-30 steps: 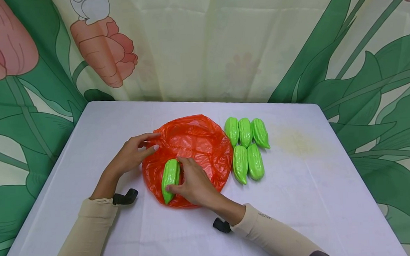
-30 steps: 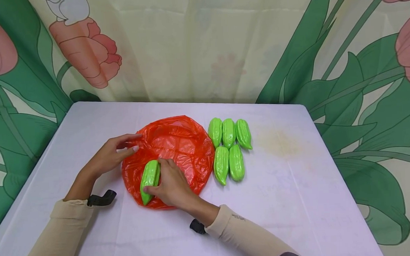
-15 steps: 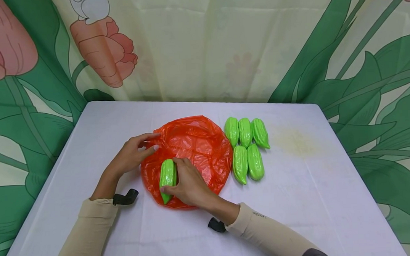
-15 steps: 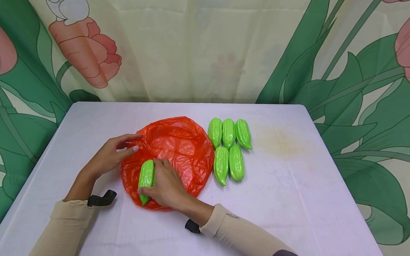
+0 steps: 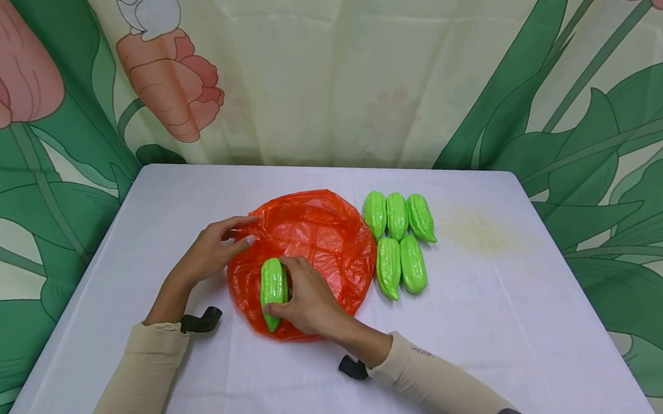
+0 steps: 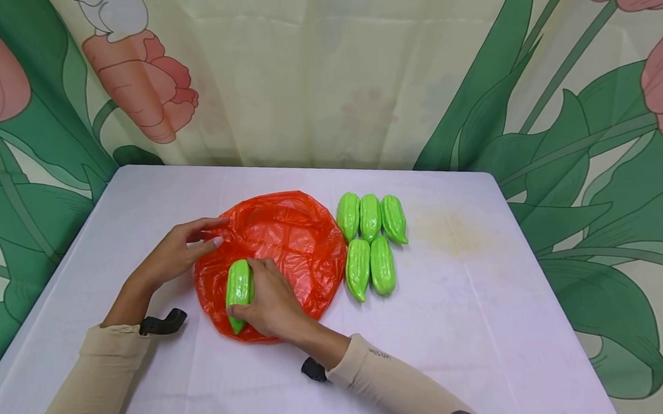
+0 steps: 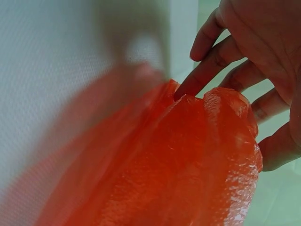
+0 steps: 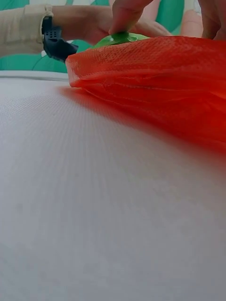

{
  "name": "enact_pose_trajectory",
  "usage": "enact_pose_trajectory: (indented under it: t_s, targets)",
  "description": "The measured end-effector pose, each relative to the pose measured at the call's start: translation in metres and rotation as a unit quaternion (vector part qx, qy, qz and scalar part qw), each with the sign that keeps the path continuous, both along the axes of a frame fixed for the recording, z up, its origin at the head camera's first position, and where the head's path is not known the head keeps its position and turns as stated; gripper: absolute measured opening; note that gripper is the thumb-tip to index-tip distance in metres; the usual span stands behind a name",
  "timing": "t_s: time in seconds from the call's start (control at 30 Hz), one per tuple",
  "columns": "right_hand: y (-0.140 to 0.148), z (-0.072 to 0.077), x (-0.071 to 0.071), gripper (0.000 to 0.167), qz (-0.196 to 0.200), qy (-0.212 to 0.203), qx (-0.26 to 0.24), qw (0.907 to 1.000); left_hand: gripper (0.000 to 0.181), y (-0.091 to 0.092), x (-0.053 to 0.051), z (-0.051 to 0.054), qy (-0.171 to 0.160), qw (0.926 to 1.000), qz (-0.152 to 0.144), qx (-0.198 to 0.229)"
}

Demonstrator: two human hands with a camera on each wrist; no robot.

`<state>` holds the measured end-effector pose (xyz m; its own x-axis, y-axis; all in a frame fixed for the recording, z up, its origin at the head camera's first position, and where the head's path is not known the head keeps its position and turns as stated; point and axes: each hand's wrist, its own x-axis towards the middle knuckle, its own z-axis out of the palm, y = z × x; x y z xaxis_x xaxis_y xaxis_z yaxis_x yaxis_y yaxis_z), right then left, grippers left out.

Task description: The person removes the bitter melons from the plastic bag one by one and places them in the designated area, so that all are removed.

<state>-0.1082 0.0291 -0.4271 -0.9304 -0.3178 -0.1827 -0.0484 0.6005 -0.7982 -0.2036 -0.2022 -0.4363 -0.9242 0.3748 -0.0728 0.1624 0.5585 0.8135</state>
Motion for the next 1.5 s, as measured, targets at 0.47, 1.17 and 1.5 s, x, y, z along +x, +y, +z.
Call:
enact_pose_trajectory:
  t_s: [0.47,1.17,1.5]
  targets:
    - [0.018,0.005,-0.001,0.092,-0.015,-0.004,-0.045,0.9989,0.056,0.000,0.000,0.001,-0.020,0.9998,0.003,-0.001]
    - [0.021,0.004,0.000,0.085,-0.010,0.026,-0.002,0.9996,0.055,0.000,-0.001,0.001,-0.016,0.9999,-0.002,-0.003]
    - [0.006,0.000,0.000,0.086,0.008,0.017,0.023,0.9996,0.055,0.000,-0.001,0.000,-0.013,0.9999,-0.001,-0.004]
